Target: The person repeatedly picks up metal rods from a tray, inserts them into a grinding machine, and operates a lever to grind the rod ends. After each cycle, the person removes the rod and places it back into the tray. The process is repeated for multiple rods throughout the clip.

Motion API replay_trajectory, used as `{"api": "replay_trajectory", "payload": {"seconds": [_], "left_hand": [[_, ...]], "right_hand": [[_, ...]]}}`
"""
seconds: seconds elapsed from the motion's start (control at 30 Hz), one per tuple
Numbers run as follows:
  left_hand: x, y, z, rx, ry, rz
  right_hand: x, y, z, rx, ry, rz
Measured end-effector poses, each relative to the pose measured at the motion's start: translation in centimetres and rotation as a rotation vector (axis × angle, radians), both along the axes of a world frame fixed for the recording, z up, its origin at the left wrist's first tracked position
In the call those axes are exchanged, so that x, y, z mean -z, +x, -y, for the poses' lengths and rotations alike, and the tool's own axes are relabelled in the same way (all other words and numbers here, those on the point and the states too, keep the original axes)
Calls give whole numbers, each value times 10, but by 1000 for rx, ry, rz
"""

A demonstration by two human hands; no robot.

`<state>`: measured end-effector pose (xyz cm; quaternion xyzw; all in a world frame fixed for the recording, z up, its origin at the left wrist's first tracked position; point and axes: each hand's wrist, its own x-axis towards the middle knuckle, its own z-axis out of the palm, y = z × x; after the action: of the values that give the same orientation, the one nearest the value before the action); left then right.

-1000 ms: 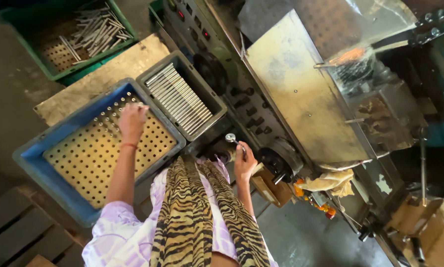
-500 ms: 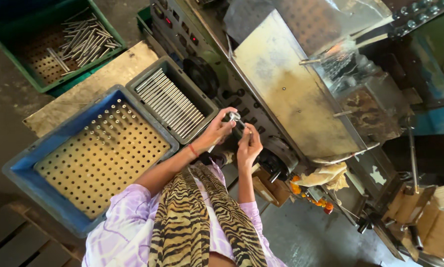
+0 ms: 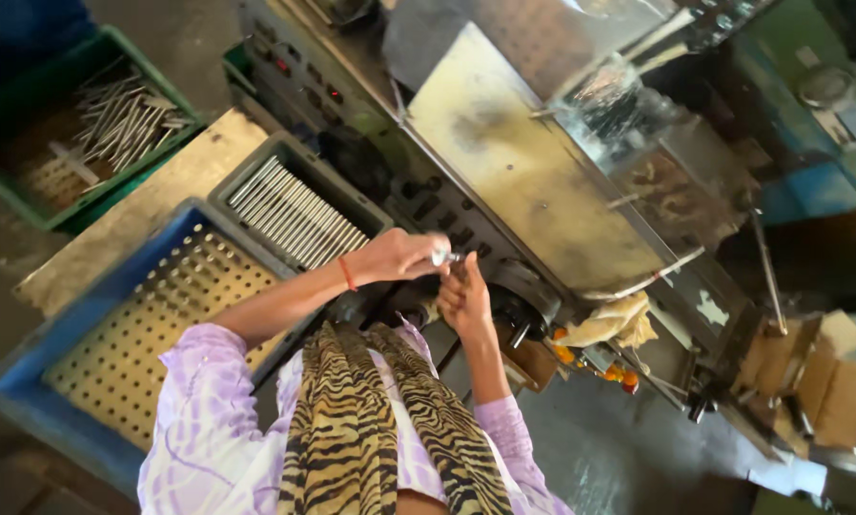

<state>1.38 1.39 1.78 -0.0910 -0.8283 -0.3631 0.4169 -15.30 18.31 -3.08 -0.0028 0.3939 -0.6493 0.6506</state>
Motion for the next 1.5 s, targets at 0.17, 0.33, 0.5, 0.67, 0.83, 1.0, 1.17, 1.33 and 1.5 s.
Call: {"api": "replay_trajectory", "payload": {"seconds": [0.17, 0.33, 0.5, 0.67, 0.83, 1.0, 1.17, 1.33, 1.5], "left_hand": [[-37, -42, -8, 42, 1001, 349], [-53, -76, -12, 164, 1338, 613], [-60, -108, -40, 1, 862, 223], [-78, -146, -46, 64, 919, 322], [-108, -205, -41, 134, 785, 328], [-129, -294, -39, 207, 681, 401], [-106, -461, -19, 544, 870, 380], [-70, -665, 59, 365, 1646, 597], [-47, -748, 123, -240, 1654, 281]], "right_hand": [[-2, -22, 7, 272, -155, -1462], [-14, -60, 7, 338, -222, -2101], [-46, -86, -3, 515, -325, -2184], [-72, -117, -20, 475, -230, -2168], [-75, -163, -19, 690, -139, -2132], [-110, -231, -26, 830, -117, -2125], [-149, -363, -54, 432, 33, -2215], [-168, -568, -136, 530, 964, -2441], [-152, -693, -246, 524, 1335, -1954]]}}
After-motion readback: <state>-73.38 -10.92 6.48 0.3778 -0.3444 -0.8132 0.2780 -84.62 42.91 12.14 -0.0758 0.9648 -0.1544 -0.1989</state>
